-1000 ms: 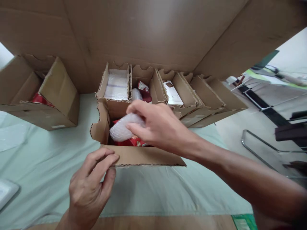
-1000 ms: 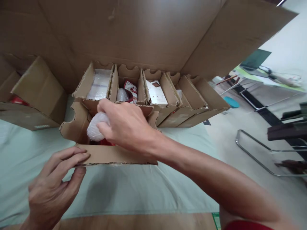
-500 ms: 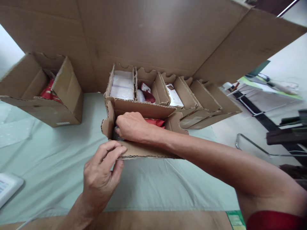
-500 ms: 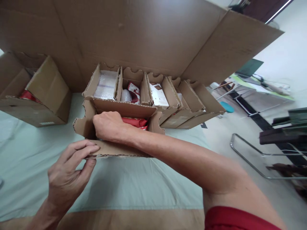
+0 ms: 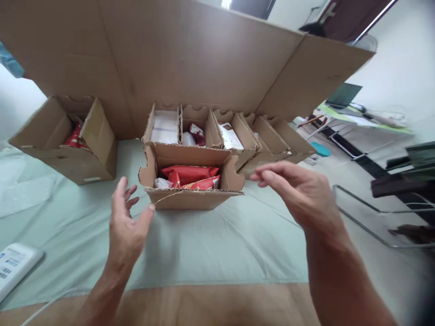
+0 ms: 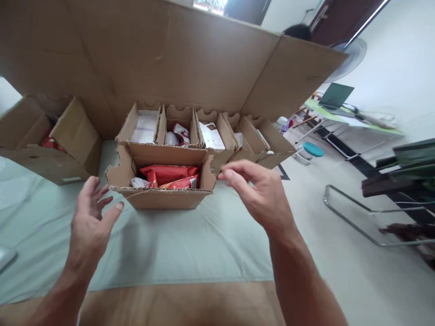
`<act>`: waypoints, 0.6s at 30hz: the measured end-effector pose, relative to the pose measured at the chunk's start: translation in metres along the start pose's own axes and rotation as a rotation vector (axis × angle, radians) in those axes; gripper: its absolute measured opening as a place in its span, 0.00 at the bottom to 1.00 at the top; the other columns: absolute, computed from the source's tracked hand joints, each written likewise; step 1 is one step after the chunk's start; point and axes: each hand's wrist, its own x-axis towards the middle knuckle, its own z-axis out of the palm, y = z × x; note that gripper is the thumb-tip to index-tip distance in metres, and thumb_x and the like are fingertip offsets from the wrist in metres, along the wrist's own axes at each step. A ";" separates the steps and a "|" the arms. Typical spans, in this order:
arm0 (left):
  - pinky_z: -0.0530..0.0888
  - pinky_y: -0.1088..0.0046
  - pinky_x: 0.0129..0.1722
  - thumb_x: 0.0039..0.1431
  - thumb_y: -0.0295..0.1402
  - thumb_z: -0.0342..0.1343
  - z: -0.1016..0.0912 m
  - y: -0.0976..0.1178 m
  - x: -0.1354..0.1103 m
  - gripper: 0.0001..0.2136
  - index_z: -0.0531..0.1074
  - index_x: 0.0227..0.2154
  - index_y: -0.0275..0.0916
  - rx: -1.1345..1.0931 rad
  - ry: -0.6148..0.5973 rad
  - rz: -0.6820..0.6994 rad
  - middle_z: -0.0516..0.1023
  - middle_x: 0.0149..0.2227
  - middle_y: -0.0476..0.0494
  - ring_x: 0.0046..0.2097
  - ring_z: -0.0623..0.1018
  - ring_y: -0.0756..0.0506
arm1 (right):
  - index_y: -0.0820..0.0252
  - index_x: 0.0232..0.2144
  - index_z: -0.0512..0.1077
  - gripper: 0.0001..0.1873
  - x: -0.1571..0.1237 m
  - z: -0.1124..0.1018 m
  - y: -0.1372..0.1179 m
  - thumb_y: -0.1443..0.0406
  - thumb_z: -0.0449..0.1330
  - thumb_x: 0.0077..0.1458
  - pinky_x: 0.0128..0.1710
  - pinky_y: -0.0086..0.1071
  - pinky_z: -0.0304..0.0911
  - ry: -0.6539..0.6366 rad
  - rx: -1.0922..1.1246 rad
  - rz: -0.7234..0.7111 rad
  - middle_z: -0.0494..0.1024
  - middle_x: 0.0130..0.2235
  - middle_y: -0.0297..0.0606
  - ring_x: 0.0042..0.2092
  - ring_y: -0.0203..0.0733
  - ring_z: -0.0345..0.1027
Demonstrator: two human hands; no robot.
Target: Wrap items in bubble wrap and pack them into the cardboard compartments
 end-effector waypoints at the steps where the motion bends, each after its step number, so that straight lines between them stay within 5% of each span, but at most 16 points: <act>1: 0.68 0.58 0.63 0.58 0.37 0.65 0.001 -0.002 0.005 0.38 0.57 0.69 0.48 -0.080 -0.063 -0.063 0.62 0.70 0.38 0.67 0.68 0.38 | 0.57 0.38 0.80 0.13 -0.015 -0.003 0.020 0.55 0.63 0.62 0.37 0.36 0.71 0.056 0.044 0.073 0.84 0.34 0.38 0.34 0.41 0.77; 3: 0.65 0.57 0.65 0.56 0.38 0.66 0.006 -0.006 0.015 0.36 0.62 0.67 0.47 -0.225 -0.179 -0.123 0.68 0.66 0.40 0.66 0.68 0.37 | 0.58 0.44 0.78 0.17 -0.037 0.010 0.053 0.53 0.65 0.58 0.42 0.42 0.72 0.001 0.093 0.156 0.85 0.41 0.44 0.41 0.47 0.78; 6: 0.65 0.57 0.65 0.52 0.38 0.67 0.019 -0.008 0.027 0.30 0.70 0.59 0.43 -0.377 -0.232 -0.119 0.77 0.57 0.42 0.62 0.73 0.38 | 0.56 0.60 0.70 0.37 -0.043 0.054 0.080 0.50 0.69 0.50 0.50 0.49 0.70 -0.119 0.171 0.146 0.78 0.58 0.50 0.53 0.55 0.75; 10: 0.65 0.59 0.66 0.52 0.39 0.66 0.033 -0.008 0.024 0.26 0.72 0.55 0.42 -0.421 -0.208 -0.125 0.79 0.53 0.43 0.60 0.73 0.40 | 0.59 0.61 0.68 0.34 -0.032 0.096 0.080 0.49 0.62 0.57 0.52 0.47 0.70 -0.185 0.300 0.128 0.78 0.57 0.50 0.55 0.55 0.73; 14: 0.65 0.60 0.66 0.58 0.40 0.63 0.029 -0.003 -0.011 0.25 0.69 0.58 0.43 -0.358 -0.178 -0.115 0.77 0.58 0.43 0.62 0.73 0.40 | 0.60 0.53 0.72 0.25 -0.062 0.092 0.065 0.52 0.59 0.59 0.51 0.45 0.70 -0.101 0.261 0.144 0.80 0.52 0.47 0.51 0.53 0.74; 18: 0.69 0.60 0.65 0.62 0.39 0.60 -0.005 0.019 -0.045 0.24 0.69 0.60 0.46 -0.311 -0.081 -0.098 0.78 0.56 0.44 0.60 0.75 0.41 | 0.56 0.55 0.72 0.25 -0.094 0.078 0.027 0.52 0.61 0.61 0.55 0.47 0.69 -0.040 0.254 0.067 0.79 0.55 0.46 0.55 0.55 0.72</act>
